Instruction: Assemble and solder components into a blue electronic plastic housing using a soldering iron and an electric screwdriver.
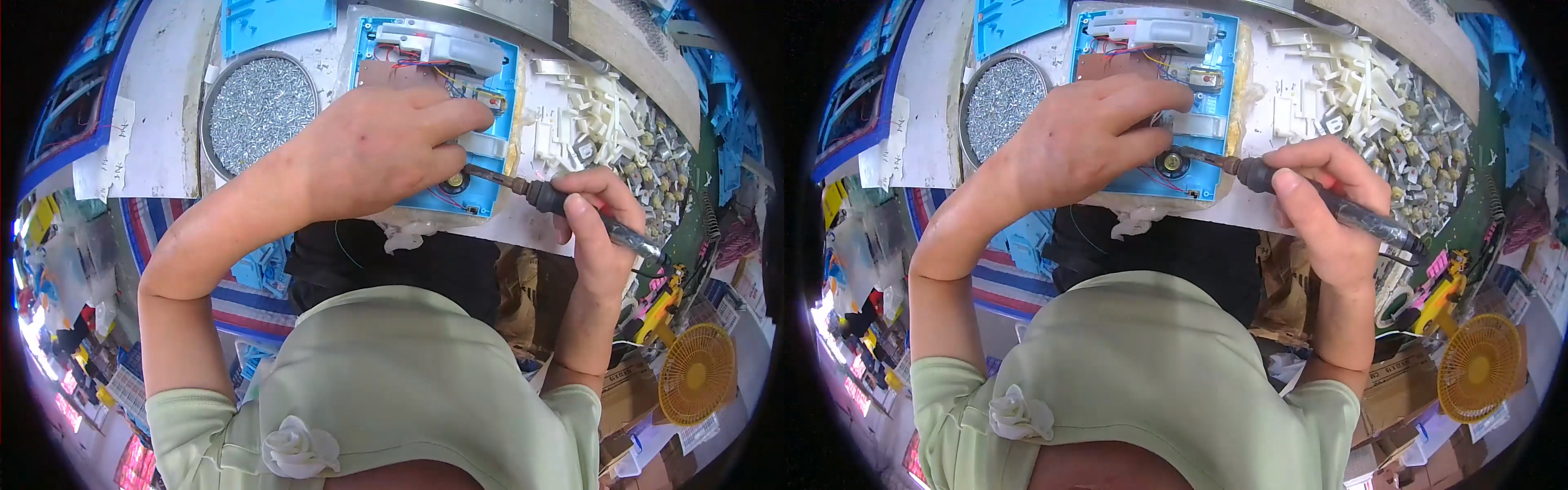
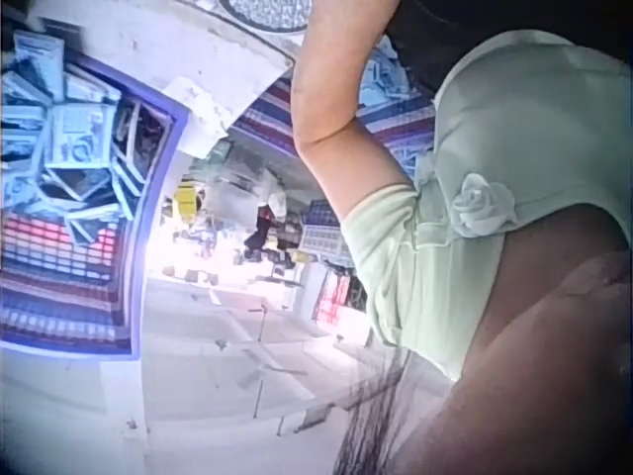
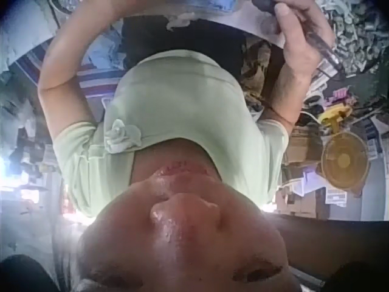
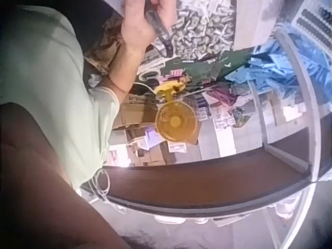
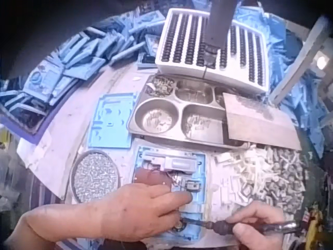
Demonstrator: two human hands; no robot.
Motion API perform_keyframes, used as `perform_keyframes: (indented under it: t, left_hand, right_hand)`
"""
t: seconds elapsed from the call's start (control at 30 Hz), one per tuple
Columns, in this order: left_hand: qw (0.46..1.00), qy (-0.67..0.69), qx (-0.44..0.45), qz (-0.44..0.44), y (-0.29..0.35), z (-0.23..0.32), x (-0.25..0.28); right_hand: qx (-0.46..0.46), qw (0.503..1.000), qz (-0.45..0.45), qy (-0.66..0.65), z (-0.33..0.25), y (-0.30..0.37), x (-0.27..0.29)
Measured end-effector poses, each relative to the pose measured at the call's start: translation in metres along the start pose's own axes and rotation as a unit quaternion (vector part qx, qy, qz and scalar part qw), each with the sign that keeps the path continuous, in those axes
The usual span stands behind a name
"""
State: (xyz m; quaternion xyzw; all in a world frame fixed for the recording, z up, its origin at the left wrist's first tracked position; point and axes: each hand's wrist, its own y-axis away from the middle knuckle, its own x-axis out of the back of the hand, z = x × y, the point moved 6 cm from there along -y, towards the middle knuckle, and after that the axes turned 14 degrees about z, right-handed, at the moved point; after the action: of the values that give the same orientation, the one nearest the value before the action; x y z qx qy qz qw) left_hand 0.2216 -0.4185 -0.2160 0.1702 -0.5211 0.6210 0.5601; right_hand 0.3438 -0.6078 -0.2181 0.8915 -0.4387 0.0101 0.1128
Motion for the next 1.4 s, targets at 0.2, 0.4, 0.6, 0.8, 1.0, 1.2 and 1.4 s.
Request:
perform_keyframes:
  t: [0.2, 0.4, 0.6, 0.8, 1.0, 1.2, 1.4]
  left_hand:
    - [1.0, 0.0, -0.005, 0.013, 0.0, 0.0, 0.0]
    - [0.999, 0.018, 0.022, 0.038, 0.001, -0.005, 0.0]
    - [0.988, 0.114, 0.097, 0.038, 0.001, -0.018, 0.004]
    - [0.982, 0.12, 0.138, 0.052, 0.001, -0.013, 0.0]
    - [0.99, 0.057, 0.109, 0.071, 0.001, -0.003, -0.003]
    - [0.989, 0.05, 0.102, 0.095, 0.003, 0.001, -0.005]
    - [0.989, 0.048, 0.101, 0.101, 0.003, 0.002, -0.004]
  right_hand:
    - [0.013, 0.999, 0.017, -0.045, -0.003, 0.008, 0.014]
    - [0.033, 0.999, 0.037, -0.019, -0.003, 0.015, 0.022]
    - [0.017, 0.999, 0.03, -0.032, 0.001, 0.017, 0.026]
    - [0.032, 0.998, 0.031, -0.034, 0.003, 0.016, 0.024]
    - [0.035, 0.999, 0.014, -0.033, -0.001, 0.016, 0.016]
    - [0.033, 0.999, 0.003, 0.001, -0.003, 0.016, 0.008]
    - [0.052, 0.998, 0.004, 0.033, -0.006, 0.014, 0.002]
